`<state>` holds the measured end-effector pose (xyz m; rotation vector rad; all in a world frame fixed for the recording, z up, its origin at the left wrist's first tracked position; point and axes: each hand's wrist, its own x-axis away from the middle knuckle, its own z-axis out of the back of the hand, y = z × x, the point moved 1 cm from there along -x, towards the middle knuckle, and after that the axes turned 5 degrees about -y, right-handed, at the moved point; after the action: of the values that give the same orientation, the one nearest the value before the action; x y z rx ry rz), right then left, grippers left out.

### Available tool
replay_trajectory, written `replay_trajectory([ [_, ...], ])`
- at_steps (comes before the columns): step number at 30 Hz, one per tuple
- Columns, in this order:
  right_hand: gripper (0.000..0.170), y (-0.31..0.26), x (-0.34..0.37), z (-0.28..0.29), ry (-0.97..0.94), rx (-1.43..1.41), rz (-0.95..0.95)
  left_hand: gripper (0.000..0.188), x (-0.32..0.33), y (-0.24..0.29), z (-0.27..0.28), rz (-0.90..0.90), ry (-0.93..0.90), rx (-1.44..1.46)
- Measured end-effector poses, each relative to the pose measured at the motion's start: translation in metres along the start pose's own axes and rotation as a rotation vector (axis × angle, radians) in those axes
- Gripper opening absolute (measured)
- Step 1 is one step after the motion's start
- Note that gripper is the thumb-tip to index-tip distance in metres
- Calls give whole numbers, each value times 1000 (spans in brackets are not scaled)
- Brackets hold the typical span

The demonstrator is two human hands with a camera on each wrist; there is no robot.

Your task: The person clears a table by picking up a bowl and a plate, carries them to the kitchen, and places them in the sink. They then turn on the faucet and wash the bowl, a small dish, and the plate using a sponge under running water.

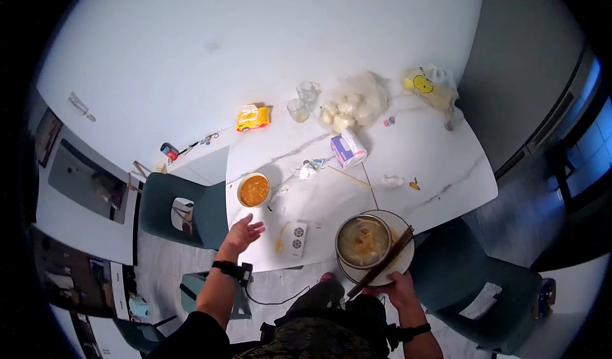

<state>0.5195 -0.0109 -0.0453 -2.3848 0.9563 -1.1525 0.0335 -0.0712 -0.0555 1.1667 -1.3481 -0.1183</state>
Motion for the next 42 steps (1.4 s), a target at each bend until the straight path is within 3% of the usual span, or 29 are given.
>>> replay_trajectory([
  [2, 68, 12, 10, -6, 15, -7, 37, 61, -22, 16, 20, 2, 18, 23],
  [5, 65, 32, 30, -26, 158, -124, 70, 56, -49, 23, 40, -1, -100, 115],
  [13, 59, 76, 69, -59, 271, -244, 171, 40, -84, 21, 47, -45, -274, 185],
  [17, 67, 91, 81, -50, 286, -172, 123, 40, -94, 28, 45, 38, -112, 202],
  [27, 66, 106, 111, -41, 296, -238, 246, 44, -107, 44, 59, 39, -71, 138],
  [34, 59, 121, 143, -13, 330, -347, 288, 36, -40, 73, 44, -45, -50, -56],
  [39, 57, 139, 184, 13, 346, -395, 329, 37, 12, 70, 24, 34, -124, -251],
  [42, 55, 157, 227, 40, 360, -431, 371, 39, 70, 45, -15, 81, -236, -325],
])
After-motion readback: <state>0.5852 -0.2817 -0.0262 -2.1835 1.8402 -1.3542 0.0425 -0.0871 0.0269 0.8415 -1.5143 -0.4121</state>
